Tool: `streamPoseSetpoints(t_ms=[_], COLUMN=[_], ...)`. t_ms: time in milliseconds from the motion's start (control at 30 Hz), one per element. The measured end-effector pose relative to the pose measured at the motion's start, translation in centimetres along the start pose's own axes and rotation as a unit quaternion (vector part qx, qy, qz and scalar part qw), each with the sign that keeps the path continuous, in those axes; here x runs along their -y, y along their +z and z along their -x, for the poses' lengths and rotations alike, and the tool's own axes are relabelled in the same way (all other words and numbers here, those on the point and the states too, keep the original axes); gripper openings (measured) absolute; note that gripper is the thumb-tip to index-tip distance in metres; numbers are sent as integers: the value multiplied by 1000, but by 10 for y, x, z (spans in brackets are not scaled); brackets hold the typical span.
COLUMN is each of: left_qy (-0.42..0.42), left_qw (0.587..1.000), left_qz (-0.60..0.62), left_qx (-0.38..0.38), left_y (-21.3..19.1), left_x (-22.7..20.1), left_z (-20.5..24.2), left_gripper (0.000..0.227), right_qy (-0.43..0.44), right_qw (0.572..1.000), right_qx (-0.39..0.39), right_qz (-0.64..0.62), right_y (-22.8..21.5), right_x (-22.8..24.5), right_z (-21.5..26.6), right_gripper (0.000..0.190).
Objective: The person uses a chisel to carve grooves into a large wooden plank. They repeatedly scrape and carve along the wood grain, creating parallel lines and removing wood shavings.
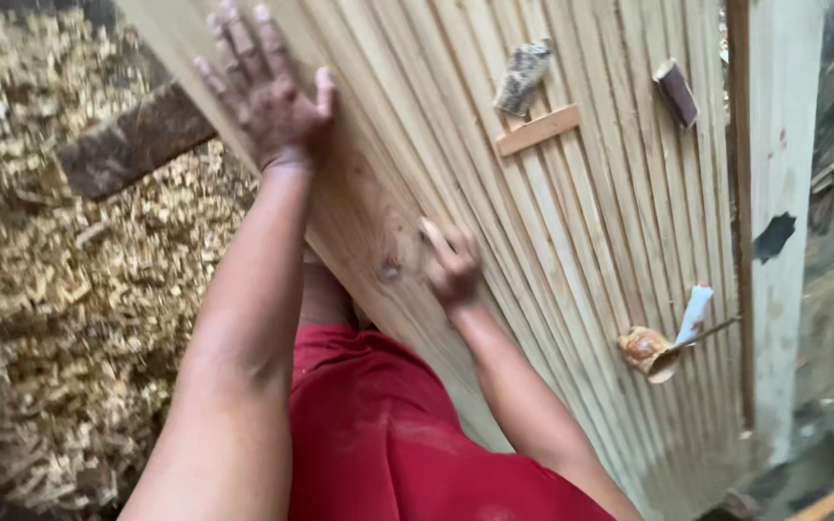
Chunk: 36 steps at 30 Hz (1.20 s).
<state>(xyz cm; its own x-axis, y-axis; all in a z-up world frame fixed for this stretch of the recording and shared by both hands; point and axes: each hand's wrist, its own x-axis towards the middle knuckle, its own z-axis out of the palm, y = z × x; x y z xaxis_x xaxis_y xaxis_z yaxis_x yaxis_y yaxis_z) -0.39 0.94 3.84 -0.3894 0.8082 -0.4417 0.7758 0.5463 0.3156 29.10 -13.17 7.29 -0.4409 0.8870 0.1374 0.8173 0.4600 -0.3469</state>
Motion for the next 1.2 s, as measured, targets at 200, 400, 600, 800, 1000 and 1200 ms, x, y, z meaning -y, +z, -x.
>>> streamPoseSetpoints(t_ms=[200, 400, 600, 800, 1000, 1200], left_qy=[-15, -31, -21, -33, -81, -69], left_qw=[1000, 999, 999, 997, 988, 991], left_qz=[3, -6, -18, -53, -129, -111], left_qx=[3, 11, 17, -48, 37, 7], left_y=[-17, -11, -3, 0, 23, 17], left_x=[-9, -6, -3, -22, -30, -34], left_z=[13, 10, 13, 60, 86, 83], left_gripper=[88, 85, 84, 82, 82, 83], right_qy=[17, -31, 35, 33, 39, 31], right_qw=[1000, 998, 998, 998, 994, 998], right_qx=[10, 25, 50, 44, 95, 53], right_qz=[4, 45, 7, 33, 43, 12], right_y=[-18, -56, 10, -65, -6, -16], right_x=[2, -2, -2, -3, -14, -10], right_z=[2, 50, 9, 69, 47, 32], right_gripper=[44, 38, 40, 46, 42, 51])
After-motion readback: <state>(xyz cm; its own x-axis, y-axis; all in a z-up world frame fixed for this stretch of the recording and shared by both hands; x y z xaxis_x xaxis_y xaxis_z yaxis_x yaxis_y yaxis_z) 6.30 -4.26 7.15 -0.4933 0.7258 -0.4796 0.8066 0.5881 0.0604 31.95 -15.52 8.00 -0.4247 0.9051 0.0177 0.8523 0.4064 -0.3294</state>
